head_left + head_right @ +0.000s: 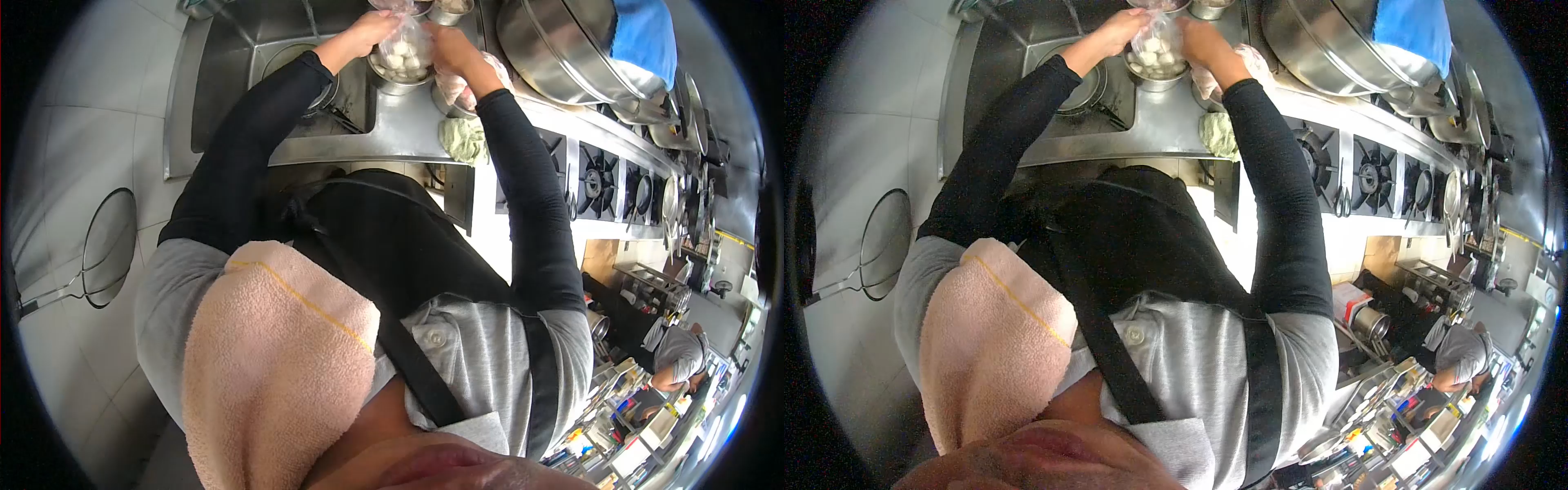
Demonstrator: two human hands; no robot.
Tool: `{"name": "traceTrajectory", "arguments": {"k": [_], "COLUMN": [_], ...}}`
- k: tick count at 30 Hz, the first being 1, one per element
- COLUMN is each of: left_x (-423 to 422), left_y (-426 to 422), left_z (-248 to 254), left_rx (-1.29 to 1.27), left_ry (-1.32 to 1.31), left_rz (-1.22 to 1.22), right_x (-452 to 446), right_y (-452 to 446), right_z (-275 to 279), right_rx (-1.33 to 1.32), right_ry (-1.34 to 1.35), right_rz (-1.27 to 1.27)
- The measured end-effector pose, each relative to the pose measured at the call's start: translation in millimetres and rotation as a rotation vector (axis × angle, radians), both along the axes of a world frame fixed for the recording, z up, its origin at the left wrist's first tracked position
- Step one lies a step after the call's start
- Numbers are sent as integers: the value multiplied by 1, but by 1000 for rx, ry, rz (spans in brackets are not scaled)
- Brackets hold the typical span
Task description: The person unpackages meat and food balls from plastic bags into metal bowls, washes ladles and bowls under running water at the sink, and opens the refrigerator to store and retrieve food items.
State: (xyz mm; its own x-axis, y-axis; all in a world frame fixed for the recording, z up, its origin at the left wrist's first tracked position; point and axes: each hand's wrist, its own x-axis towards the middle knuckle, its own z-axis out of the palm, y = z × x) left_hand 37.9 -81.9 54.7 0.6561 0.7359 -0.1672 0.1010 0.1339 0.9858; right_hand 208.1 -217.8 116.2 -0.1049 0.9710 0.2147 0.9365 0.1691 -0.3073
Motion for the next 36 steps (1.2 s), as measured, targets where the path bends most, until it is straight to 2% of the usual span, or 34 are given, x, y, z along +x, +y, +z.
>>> {"name": "traceTrajectory", "arguments": {"k": [3,4,7,9,10,11,12,13,15,17,18,21,22,23,25,28,31,32,33,35,36], "left_x": [1,-7,-24,-18,-16,-17,-15,-12,-5,1,4,-4,-7,-9,-23,-22,-14,-8,-9,-10,-15], "left_y": [-25,-20,-14,-16,-13,-10,-19,-16,-29,-35,-37,-33,-28,-25,-34,-16,-27,-27,-35,-26,-24], "left_z": [18,21,31,41,43,45,47,41,46,48,48,44,40,34,49,45,55,41,52,37,43], "left_rx": [80,136,803,877,907,935,769,857,679,360,200,237,479,684,903,1072,761,751,587,847,796], "left_ry": [-93,-3,225,304,344,386,273,338,92,-35,-95,106,11,52,167,242,350,268,144,142,150], "left_rz": [52,-94,-180,-47,-6,40,112,149,261,242,228,113,-57,-130,-192,-225,-116,-39,-74,-62,-157], "right_x": [-4,-4,5,12,8,8,-13,-28,-37,-41,-42,-30,-20,-14,-7,-10,-34,-30,-25,-14,-13], "right_y": [3,3,1,17,20,21,9,0,-4,-5,-9,4,-1,-6,-9,-11,-24,-16,-10,-2,-7], "right_z": [2,3,-2,-12,-19,-23,4,24,23,23,32,14,20,22,26,35,64,46,38,30,32], "right_rx": [-100,-47,58,69,-8,-74,-139,-203,-23,112,36,-111,-95,-98,-57,-36,-136,-6,-9,-19,89], "right_ry": [-69,-40,29,72,144,348,551,751,481,177,216,-33,-45,-36,85,270,422,324,235,61,74], "right_rz": [-205,-231,-298,-287,-172,-206,-234,-258,-165,-143,-173,-309,-339,-387,-425,-264,-177,-159,-201,-291,-298]}}
